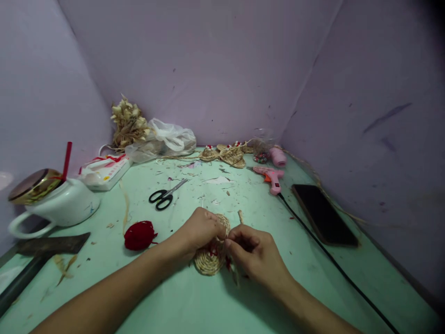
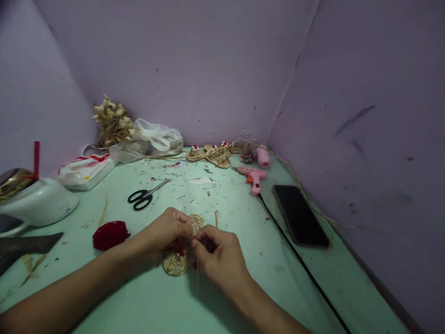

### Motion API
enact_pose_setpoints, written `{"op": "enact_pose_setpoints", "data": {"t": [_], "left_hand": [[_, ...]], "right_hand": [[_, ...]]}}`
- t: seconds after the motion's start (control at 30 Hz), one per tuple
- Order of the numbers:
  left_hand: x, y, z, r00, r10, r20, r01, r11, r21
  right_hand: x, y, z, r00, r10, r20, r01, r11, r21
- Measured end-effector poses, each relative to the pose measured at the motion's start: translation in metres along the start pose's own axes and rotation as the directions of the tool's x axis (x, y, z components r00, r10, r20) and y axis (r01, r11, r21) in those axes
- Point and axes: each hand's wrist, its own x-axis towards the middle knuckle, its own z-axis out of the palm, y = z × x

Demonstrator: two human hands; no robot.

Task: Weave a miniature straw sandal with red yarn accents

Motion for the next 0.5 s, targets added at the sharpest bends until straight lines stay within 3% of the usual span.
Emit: {"op": "enact_pose_setpoints", "data": {"t": [0.13,0.33,0.5], "left_hand": [[0.006,-0.003,-0.011,0.997,0.021,0.08,-0.025,0.999,0.047],[0.01,-0.009,-0.015,0.981,0.125,0.146,-0.145,0.981,0.129],[0.011,-0.016,-0.017,0.987,0.097,0.131,-0.126,0.963,0.238]], "right_hand": [[0.006,0.002,-0.002,1.0,0.009,-0.028,-0.007,0.998,0.068],[0.007,0.009,-0.001,0.98,-0.198,-0.026,0.2,0.975,0.097],[0.007,0.016,0.005,0.99,-0.044,0.135,0.018,0.981,0.191]]}}
